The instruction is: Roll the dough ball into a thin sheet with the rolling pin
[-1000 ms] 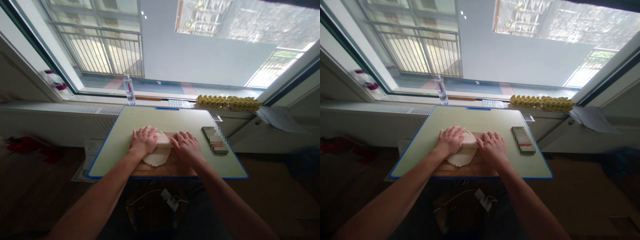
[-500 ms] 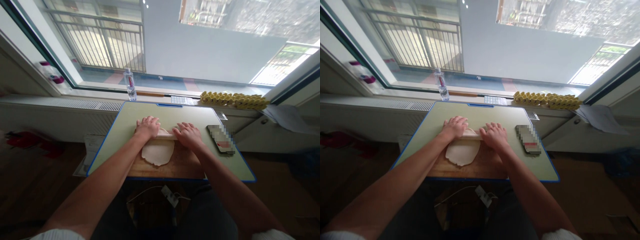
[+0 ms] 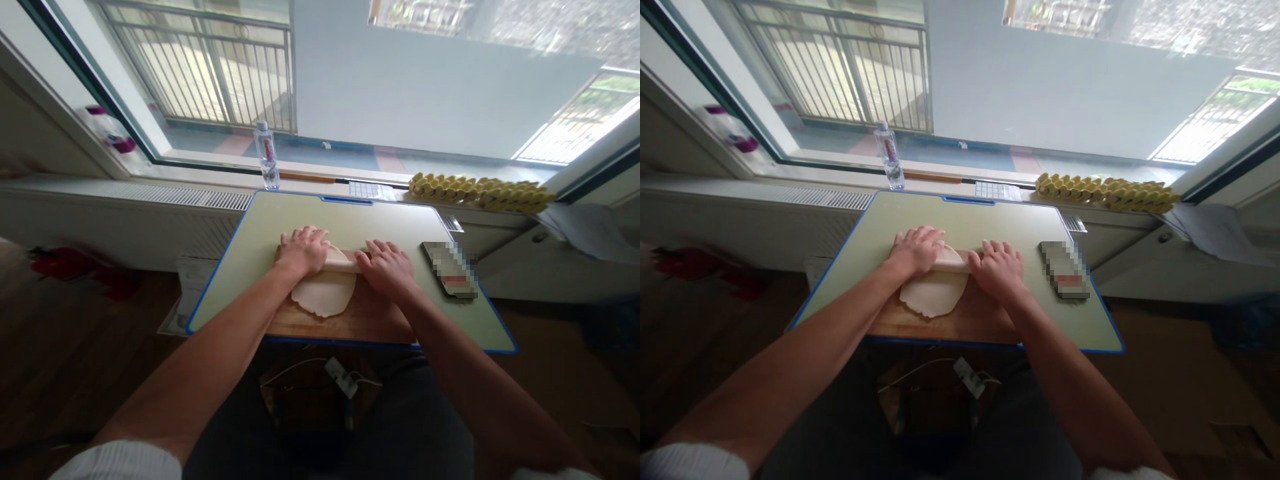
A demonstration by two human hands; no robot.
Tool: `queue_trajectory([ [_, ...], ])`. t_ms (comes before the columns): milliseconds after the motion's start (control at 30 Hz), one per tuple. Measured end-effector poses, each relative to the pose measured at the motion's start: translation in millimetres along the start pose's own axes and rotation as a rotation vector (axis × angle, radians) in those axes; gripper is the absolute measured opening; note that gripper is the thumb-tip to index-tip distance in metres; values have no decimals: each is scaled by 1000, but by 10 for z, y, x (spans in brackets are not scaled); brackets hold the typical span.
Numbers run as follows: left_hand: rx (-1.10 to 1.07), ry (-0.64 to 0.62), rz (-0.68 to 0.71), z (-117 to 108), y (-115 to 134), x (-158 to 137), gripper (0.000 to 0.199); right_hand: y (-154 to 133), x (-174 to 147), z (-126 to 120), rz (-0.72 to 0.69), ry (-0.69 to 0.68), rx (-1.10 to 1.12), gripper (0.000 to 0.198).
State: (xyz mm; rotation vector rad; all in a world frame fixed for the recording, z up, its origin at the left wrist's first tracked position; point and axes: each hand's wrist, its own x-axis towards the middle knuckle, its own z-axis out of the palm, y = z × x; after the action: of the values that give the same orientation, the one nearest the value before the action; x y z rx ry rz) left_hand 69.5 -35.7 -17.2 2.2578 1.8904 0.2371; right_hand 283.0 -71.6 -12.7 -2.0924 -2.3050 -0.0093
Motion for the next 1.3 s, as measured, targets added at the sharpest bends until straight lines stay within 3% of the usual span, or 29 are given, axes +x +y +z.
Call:
queue_trajectory([
  [400, 38, 33, -13, -9, 124, -467, 64, -103, -484, -23, 39, 104, 46, 69],
  [700, 34, 80, -15, 52, 226, -1113, 74, -196, -1130, 80, 108, 115, 81, 75],
  [800, 24, 75, -36, 34, 260, -1214, 76, -230, -1216, 37, 119, 116, 97, 76],
  [967, 1, 2, -85, -72, 304, -1005, 74, -282, -995, -53, 122, 51, 113, 70],
  [1133, 13, 81, -66, -95, 278, -713, 64, -307, -750, -17, 82, 60, 75, 66],
  [1300, 2, 74, -32, -29, 203, -532, 62, -307, -622, -8, 25, 94, 19, 61],
])
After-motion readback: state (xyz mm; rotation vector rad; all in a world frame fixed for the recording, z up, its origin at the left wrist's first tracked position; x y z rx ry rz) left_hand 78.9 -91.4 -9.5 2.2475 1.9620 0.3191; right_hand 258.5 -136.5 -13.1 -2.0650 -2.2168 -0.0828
